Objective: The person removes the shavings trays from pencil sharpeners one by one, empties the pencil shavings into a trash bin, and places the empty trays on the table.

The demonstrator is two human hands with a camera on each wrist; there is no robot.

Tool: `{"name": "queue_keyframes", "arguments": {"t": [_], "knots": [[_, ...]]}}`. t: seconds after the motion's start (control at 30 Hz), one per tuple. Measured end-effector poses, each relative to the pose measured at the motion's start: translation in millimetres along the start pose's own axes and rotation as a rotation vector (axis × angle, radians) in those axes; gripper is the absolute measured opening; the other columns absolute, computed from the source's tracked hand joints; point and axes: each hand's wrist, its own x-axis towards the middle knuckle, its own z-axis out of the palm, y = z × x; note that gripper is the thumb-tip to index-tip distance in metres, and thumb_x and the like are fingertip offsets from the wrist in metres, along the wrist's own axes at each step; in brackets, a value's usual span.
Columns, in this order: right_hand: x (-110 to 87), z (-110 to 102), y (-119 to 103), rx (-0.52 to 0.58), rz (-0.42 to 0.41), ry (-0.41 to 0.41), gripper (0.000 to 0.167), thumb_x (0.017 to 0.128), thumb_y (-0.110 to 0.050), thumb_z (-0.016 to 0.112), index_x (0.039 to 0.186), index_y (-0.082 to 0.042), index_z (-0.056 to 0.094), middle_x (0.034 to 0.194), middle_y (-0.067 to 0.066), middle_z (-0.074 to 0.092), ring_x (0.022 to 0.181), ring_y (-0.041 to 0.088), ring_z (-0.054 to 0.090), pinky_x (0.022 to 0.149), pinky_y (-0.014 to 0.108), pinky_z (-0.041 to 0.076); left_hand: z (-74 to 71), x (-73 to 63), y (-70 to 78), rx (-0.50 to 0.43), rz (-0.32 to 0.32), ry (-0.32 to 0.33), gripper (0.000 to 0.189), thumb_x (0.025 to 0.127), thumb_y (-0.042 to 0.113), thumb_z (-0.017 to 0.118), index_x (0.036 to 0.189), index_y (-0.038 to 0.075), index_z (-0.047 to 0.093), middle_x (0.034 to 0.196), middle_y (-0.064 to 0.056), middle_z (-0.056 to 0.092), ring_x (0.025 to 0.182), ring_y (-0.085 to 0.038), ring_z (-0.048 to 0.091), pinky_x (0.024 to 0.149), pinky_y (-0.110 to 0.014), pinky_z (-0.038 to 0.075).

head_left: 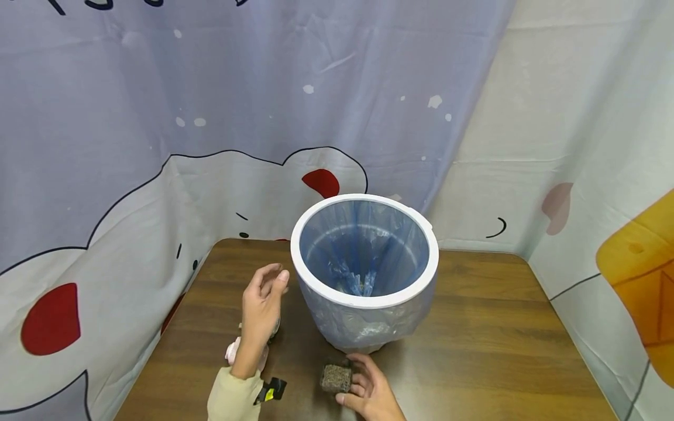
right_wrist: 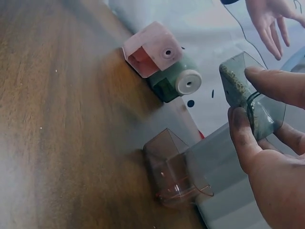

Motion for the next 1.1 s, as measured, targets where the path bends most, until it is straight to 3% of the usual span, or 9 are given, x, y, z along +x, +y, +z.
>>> {"name": "queue_keyframes", "arguments": {"t": [0.13,0.4,0.53,0.73,1.0,1.1], "knots": [[-1.4,0.2,0.3,0.009,0.0,0.011,0.073,0.07,0.011,0.069,0.13,0.008,0.028,0.125,0.029,0.035,0.091,0.016,0.055,0.075,0.027,0.05,7.0,1.2,0.3,-0.054,0.052,0.011,0.033,0.09,0.011,0.056,0.119,-0.005,0.053,0.116,-0.015,0.056,0.098,-0.01,0.059,0.075,-0.025,0.051],[-4.1,-2.9,2.5,0.04,-0.001,-0.008,0.07,0.072,0.013,0.066,0.131,0.007,0.027,0.126,0.022,0.038,0.097,0.022,0.058,0.08,0.032,0.05,27.1,5.2,9.1,-0.024,-0.015,0.042,0.043,0.09,0.022,0.056,0.126,0.001,0.049,0.123,-0.014,0.051,0.11,-0.019,0.05,0.085,-0.018,0.042],[-5.3,-3.7,4.0,0.038,-0.005,-0.015,0.07,0.073,0.011,0.066,0.131,0.005,0.028,0.127,0.025,0.037,0.098,0.023,0.058,0.081,0.033,0.05,35.6,8.4,5.7,-0.07,0.004,0.015,0.045,0.091,0.021,0.052,0.131,0.003,0.043,0.127,-0.015,0.047,0.115,-0.022,0.046,0.089,-0.022,0.04],[-6.3,-3.5,5.1,0.02,-0.03,0.012,0.071,0.072,0.005,0.07,0.131,0.003,0.03,0.127,0.035,0.032,0.095,0.018,0.058,0.079,0.031,0.05,41.6,8.0,-2.8,-0.002,0.064,0.023,0.048,0.09,0.02,0.054,0.134,0.004,0.042,0.125,-0.016,0.047,0.109,-0.022,0.049,0.086,-0.022,0.041],[-9.3,-5.8,1.4,0.024,-0.026,0.048,0.078,0.071,0.003,0.071,0.133,0.011,0.023,0.129,0.037,0.031,0.094,0.016,0.058,0.078,0.03,0.05,45.1,7.2,-6.2,0.002,0.067,0.047,0.044,0.09,0.022,0.052,0.131,0.007,0.047,0.123,-0.018,0.054,0.105,-0.02,0.052,0.088,-0.025,0.04],[-10.8,-7.1,0.2,0.02,-0.01,0.08,0.078,0.071,0.003,0.072,0.133,0.009,0.026,0.129,0.036,0.032,0.093,0.016,0.058,0.077,0.029,0.05,47.9,4.6,0.3,0.001,0.063,0.053,0.044,0.091,0.02,0.049,0.131,0.004,0.047,0.122,-0.022,0.053,0.106,-0.021,0.053,0.088,-0.022,0.04]]}}
